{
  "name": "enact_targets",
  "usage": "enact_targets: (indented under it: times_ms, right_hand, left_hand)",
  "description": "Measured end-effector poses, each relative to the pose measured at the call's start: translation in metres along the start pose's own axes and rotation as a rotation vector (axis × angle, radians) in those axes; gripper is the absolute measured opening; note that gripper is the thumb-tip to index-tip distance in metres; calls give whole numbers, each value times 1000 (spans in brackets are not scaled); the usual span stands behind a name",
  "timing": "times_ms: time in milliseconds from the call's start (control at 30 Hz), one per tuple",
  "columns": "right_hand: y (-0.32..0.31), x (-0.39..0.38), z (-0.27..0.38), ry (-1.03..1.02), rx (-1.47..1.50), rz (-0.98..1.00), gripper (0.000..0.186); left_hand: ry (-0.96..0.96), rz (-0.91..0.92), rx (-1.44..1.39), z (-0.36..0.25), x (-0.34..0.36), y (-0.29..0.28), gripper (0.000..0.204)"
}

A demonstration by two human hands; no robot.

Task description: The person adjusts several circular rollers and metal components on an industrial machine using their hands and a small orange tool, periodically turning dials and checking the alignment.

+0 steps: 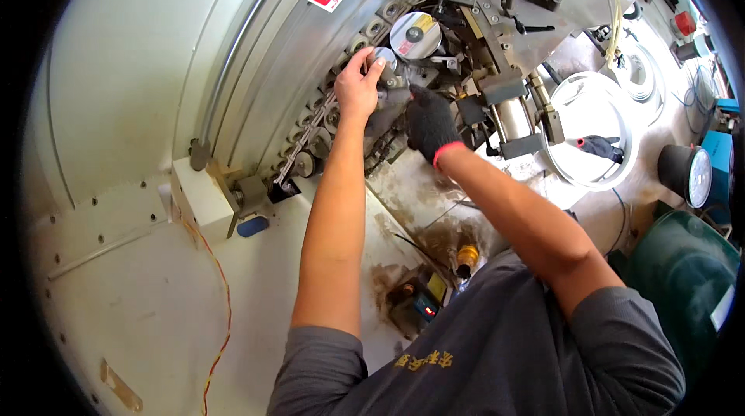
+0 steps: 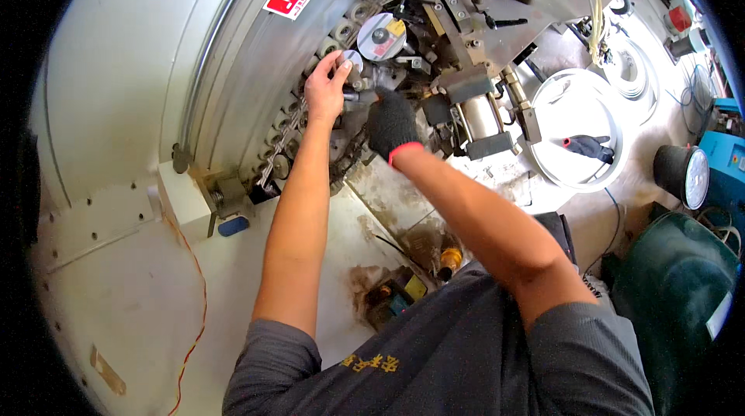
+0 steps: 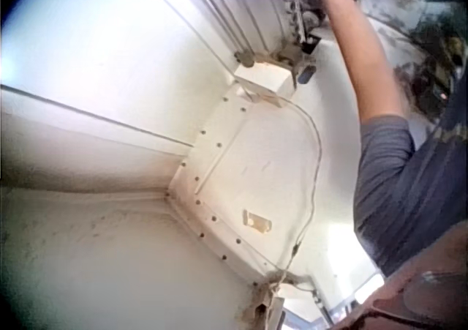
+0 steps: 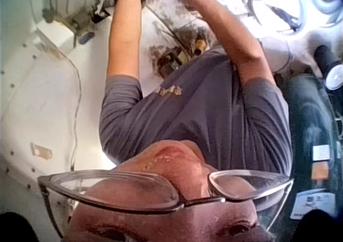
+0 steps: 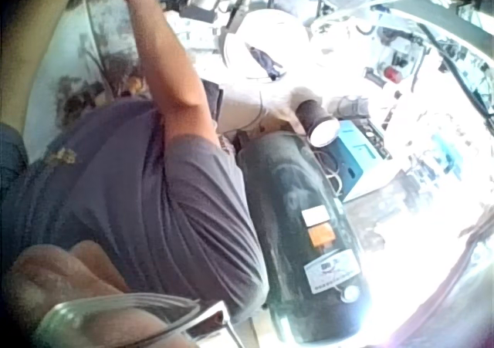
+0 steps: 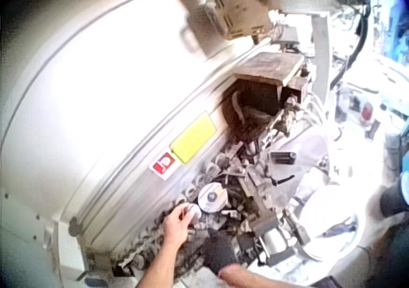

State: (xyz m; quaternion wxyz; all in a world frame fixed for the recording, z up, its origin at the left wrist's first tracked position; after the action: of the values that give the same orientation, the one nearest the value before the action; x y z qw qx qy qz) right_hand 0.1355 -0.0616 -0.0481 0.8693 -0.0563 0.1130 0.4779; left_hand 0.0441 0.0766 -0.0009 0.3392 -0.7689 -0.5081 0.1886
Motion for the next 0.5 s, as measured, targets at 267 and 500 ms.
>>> enact_targets:
  times_ms: [267, 500]
  right_hand:
    - [1, 0, -18, 141, 126, 20, 36]
    - [-8, -7, -3, 179, 133, 59, 35]
  left_hand:
    - [212, -25, 100, -22, 6, -4, 33]
    - [119, -10, 91, -26, 5, -2, 35]
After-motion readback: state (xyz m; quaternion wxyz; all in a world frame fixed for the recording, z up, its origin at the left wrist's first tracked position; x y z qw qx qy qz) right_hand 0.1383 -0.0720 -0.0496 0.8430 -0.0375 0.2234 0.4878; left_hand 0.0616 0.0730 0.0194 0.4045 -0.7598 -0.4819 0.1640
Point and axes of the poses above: each hand's wrist, its own x-axis towards the middle knuckle, its own y-axis out of the palm, z = x × y, the point moved 7 cm from there along x, towards the middle knuckle, and after that the axes turned 1 degree about z, right-handed, at the moved point
